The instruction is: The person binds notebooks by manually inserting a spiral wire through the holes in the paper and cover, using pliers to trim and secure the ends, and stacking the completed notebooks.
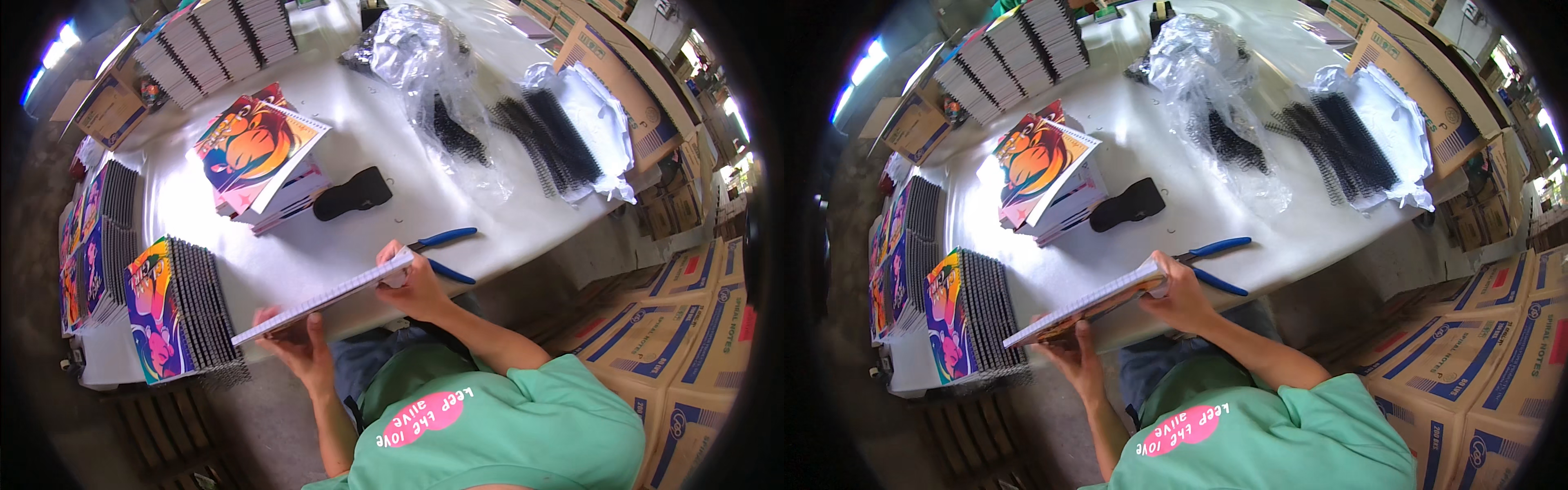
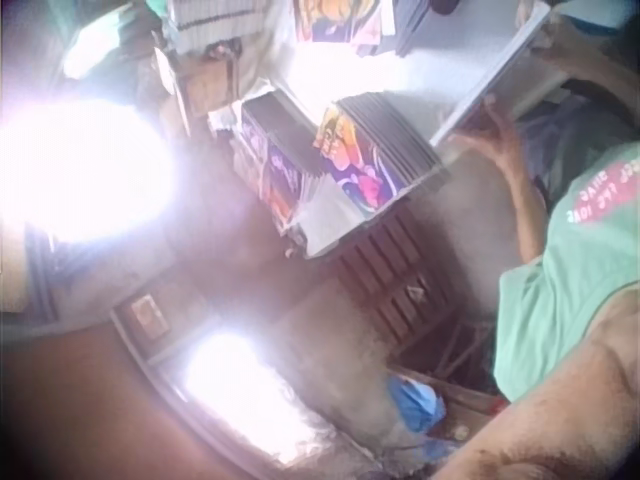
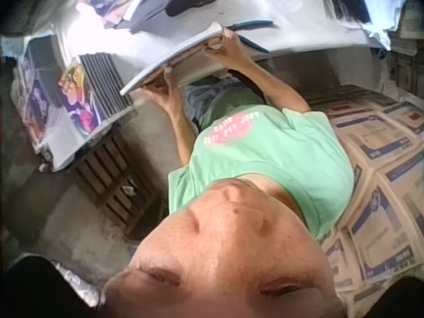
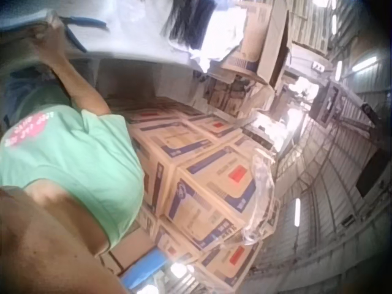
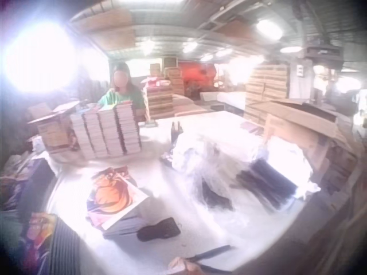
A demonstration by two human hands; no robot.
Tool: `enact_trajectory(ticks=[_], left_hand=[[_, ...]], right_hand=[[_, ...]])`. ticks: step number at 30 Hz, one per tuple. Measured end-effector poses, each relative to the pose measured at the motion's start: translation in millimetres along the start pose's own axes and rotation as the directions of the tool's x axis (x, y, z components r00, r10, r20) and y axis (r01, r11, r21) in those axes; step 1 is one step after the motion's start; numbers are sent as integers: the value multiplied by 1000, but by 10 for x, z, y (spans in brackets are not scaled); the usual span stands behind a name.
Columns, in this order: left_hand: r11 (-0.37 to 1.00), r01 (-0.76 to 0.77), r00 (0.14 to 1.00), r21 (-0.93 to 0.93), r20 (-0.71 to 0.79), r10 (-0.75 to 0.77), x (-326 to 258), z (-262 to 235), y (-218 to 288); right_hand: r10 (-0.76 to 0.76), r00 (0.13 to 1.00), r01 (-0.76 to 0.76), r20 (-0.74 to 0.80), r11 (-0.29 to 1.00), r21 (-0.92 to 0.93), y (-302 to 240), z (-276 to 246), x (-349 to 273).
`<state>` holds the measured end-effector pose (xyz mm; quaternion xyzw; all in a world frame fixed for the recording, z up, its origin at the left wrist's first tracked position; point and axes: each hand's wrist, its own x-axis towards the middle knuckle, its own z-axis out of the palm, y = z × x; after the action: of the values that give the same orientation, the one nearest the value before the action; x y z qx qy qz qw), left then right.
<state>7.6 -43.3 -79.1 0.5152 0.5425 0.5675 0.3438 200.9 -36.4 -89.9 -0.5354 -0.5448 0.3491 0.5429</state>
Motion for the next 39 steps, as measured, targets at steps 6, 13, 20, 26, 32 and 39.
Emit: enact_trajectory(ticks=[6, 13, 20, 26, 32, 39], left_hand=[[438, -651, 682, 620, 225, 696, 24, 440, 836], [520, -724, 688, 453, 529, 497, 165, 617, 948], [344, -830, 556, 439, 588, 587, 185, 650, 923], [410, -795, 596, 447, 449, 666, 300, 678, 774], [381, -827, 542, 414, 405, 736, 310, 670, 770], [464, -815, 576, 348, 394, 717, 339, 642, 759]], right_hand=[[-64, 998, 64, -13, 997, -30, -124, -73, -23], [-332, 884, 297, -329, 943, -153, -452, -2008, 648], [-324, 944, 12, -65, 229, -973, 662, -2734, 1523], [-269, 956, 131, 121, 18, -991, 363, -3021, 1626], [-339, 933, 189, 122, 172, -967, -292, -2987, 1645], [-238, 952, 253, 194, 966, -52, -1249, -1746, 725]])
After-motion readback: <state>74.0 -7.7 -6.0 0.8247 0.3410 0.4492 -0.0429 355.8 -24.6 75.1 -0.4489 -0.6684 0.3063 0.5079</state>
